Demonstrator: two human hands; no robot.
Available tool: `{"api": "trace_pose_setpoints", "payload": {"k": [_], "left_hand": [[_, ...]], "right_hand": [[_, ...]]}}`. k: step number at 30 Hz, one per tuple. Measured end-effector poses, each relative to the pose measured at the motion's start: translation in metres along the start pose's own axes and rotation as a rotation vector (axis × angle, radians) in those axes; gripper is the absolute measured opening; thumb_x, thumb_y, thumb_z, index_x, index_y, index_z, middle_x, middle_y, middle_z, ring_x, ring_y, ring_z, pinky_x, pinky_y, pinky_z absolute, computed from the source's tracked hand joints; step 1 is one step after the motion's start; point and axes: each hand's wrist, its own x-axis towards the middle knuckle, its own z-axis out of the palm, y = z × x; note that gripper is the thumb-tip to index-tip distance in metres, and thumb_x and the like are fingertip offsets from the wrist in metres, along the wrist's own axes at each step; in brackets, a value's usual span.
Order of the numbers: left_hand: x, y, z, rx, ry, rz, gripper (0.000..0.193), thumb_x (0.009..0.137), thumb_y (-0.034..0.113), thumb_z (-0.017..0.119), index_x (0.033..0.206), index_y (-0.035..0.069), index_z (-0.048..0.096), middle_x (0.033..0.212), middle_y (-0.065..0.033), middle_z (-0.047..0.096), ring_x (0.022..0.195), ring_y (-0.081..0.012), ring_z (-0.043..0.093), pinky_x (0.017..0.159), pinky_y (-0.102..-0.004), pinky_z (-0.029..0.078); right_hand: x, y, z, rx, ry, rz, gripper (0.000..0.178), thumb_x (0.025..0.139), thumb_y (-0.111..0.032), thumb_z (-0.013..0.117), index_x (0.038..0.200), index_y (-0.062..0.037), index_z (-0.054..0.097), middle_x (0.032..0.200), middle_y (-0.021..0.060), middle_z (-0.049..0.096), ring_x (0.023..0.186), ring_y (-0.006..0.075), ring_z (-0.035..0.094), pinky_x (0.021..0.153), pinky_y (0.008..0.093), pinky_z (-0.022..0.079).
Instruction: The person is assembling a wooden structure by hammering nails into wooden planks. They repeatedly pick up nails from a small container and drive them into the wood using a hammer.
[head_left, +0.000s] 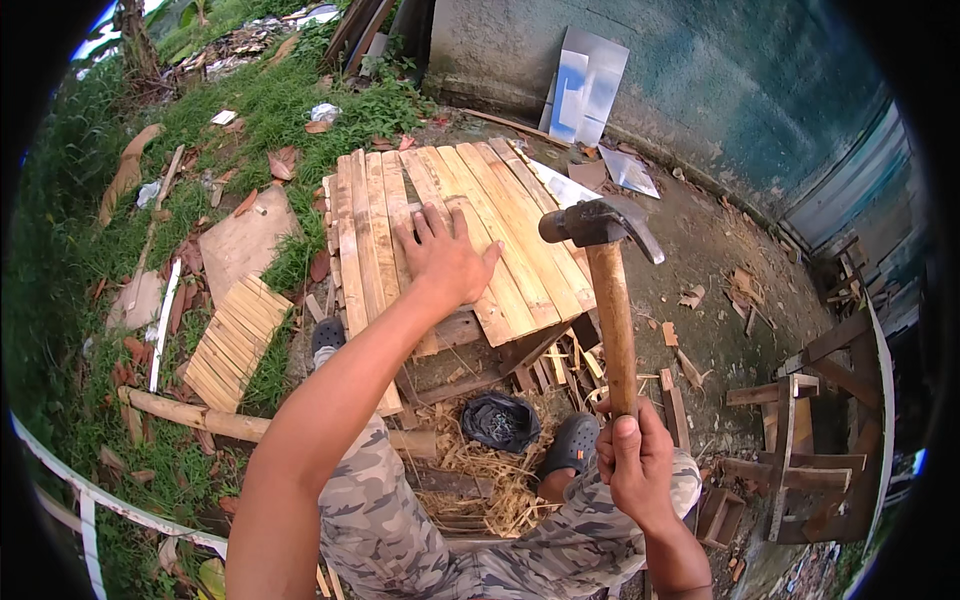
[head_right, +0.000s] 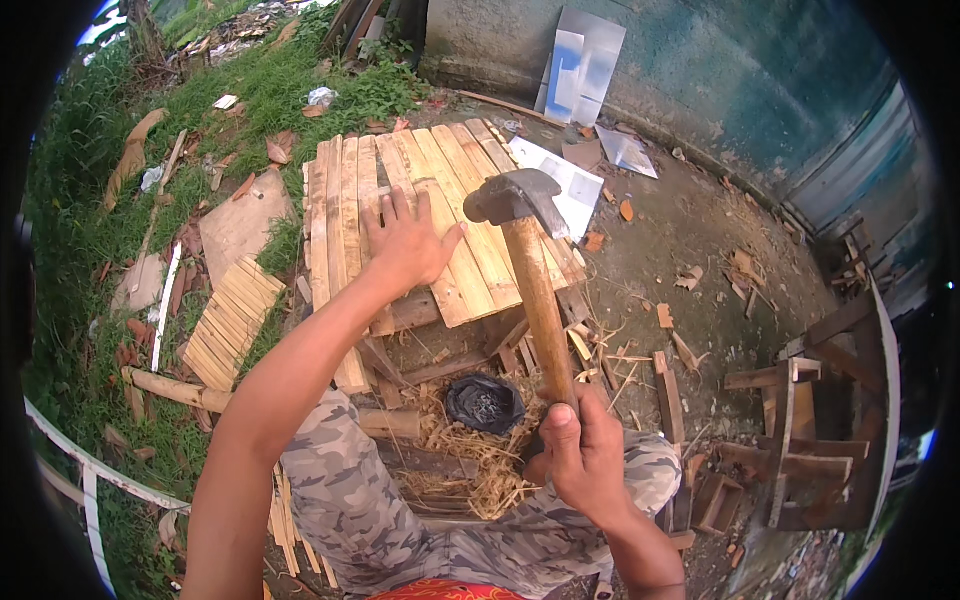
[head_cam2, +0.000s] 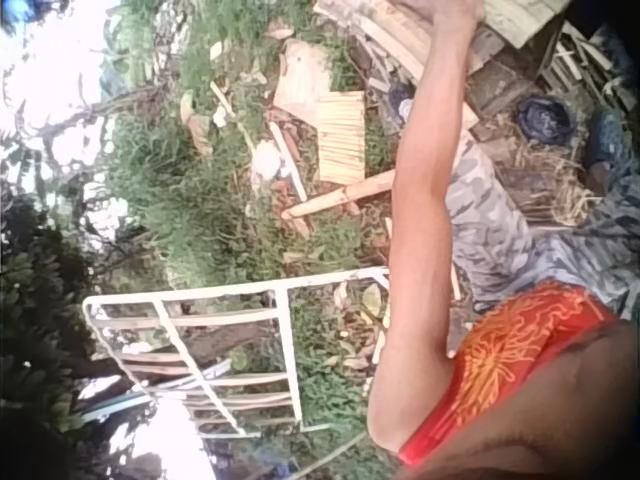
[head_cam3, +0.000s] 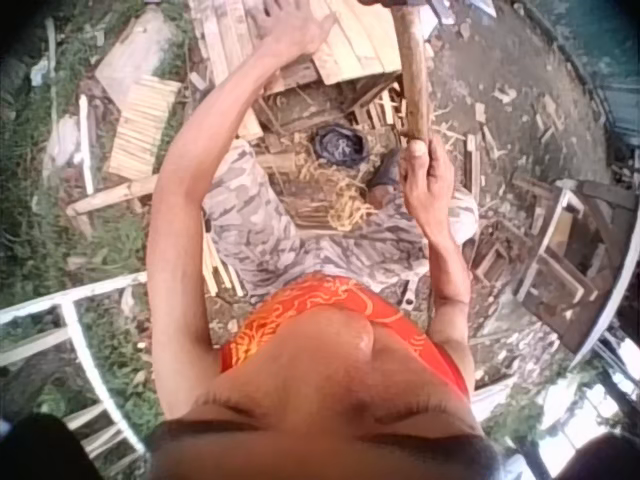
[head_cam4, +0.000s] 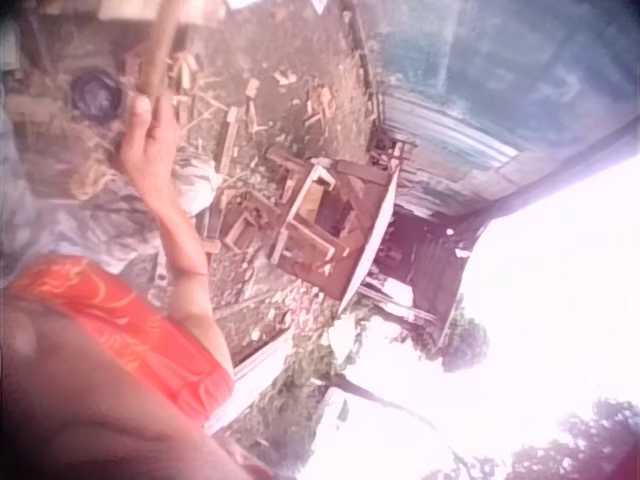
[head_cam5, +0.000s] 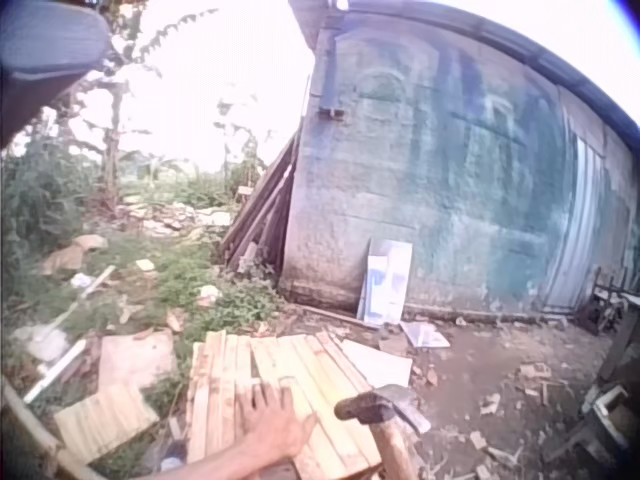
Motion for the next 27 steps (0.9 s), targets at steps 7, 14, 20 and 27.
{"api": "trace_pose_setpoints", "payload": {"k": [7, 14, 20, 27], "left_hand": [[0.002, 0.003, -0.001, 0.028, -0.048, -0.028, 0.086, 0.102, 0.063, 0.029, 0.161, 0.002, 0.020, 0.164, -0.0301, 0.017, 0.152, -0.0459, 0.018, 0.121, -0.0644, 0.006], [0.002, -0.002, 0.005, -0.026, 0.019, 0.009, 0.088, 0.100, 0.065, 0.034, 0.157, -0.001, 0.026, 0.160, -0.0358, 0.022, 0.150, -0.0497, 0.021, 0.119, -0.0667, 0.008], [0.001, 0.000, 0.003, 0.004, 0.025, 0.004, 0.087, 0.101, 0.065, 0.034, 0.157, -0.002, 0.026, 0.160, -0.0353, 0.023, 0.150, -0.0491, 0.023, 0.118, -0.0667, 0.010], [0.001, -0.001, -0.001, 0.013, -0.053, -0.019, 0.086, 0.101, 0.064, 0.031, 0.160, 0.002, 0.021, 0.163, -0.0310, 0.019, 0.153, -0.0454, 0.019, 0.120, -0.0646, 0.006]], "right_hand": [[0.011, 0.003, -0.021, -0.149, -0.019, 0.309, 0.030, 0.106, -0.029, 0.056, 0.102, 0.0001, 0.059, 0.064, -0.0001, 0.054, 0.053, 0.0091, 0.048, 0.051, 0.0280, 0.041], [0.010, 0.012, 0.004, -0.224, -0.047, 0.079, 0.031, 0.107, -0.031, 0.055, 0.105, -0.0003, 0.057, 0.064, 0.0033, 0.055, 0.053, 0.0120, 0.050, 0.051, 0.0317, 0.042], [0.008, 0.004, -0.018, -0.151, 0.008, 0.266, 0.033, 0.106, -0.032, 0.056, 0.100, 0.0005, 0.060, 0.061, 0.0053, 0.055, 0.051, 0.0133, 0.050, 0.052, 0.0340, 0.044], [0.013, 0.010, 0.004, -0.343, -0.089, 0.141, 0.031, 0.104, -0.031, 0.058, 0.102, 0.0003, 0.058, 0.064, 0.0107, 0.058, 0.053, 0.0233, 0.054, 0.053, 0.0387, 0.044]]}}
